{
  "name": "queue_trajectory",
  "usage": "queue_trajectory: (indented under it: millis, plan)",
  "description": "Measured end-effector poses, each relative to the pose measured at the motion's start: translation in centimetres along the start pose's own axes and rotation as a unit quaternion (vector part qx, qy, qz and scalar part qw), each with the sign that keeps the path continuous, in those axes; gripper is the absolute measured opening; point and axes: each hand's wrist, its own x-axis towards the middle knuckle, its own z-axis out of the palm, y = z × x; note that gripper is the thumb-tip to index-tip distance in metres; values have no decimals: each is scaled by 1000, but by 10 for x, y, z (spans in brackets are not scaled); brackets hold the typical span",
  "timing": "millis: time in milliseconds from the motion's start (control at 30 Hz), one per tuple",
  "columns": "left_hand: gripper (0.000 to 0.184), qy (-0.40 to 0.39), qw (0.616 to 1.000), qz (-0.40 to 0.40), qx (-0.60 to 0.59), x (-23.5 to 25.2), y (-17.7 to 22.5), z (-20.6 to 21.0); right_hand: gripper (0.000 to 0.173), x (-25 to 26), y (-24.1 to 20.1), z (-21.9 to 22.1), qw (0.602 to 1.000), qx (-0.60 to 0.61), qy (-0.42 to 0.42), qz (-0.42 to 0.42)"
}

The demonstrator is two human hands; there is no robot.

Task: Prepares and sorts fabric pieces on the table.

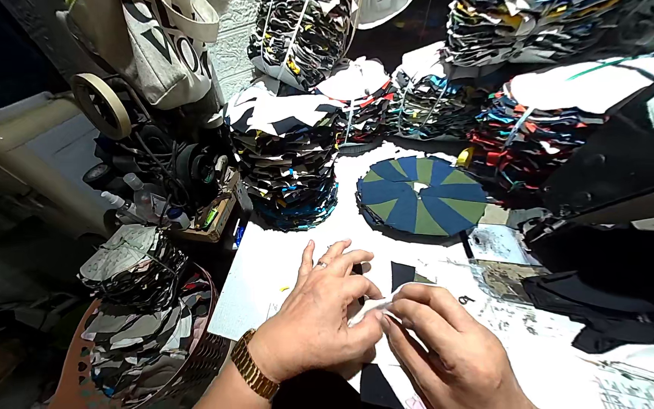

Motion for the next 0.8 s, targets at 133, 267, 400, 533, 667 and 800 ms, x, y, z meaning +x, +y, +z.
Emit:
queue_trajectory:
  millis: [133, 267, 400, 533, 667, 800]
  plan:
    - [22, -29, 999, 5, 26, 2, 4, -3, 28, 0, 0, 2, 1000, -14, -5, 18]
    - [17, -20, 999, 11, 42, -1, 2, -10, 28, 0, 1, 3, 1000, -22, -4, 10]
    - [12, 9, 999, 17, 30, -6, 0, -15, 26, 2, 0, 0, 1000, -11, 9, 16]
    - [4, 42, 999, 26, 19, -7, -2, -12, 20, 5, 1, -4, 997, -66, 2, 29]
    - [3, 45, 997, 43, -48, -12, -3, -10, 21, 6, 5, -8, 994, -97, -25, 47]
    - [24, 49, 990, 56, -122, -15, 3, -8, 35, 4, 10, -10, 994, -87, -38, 50]
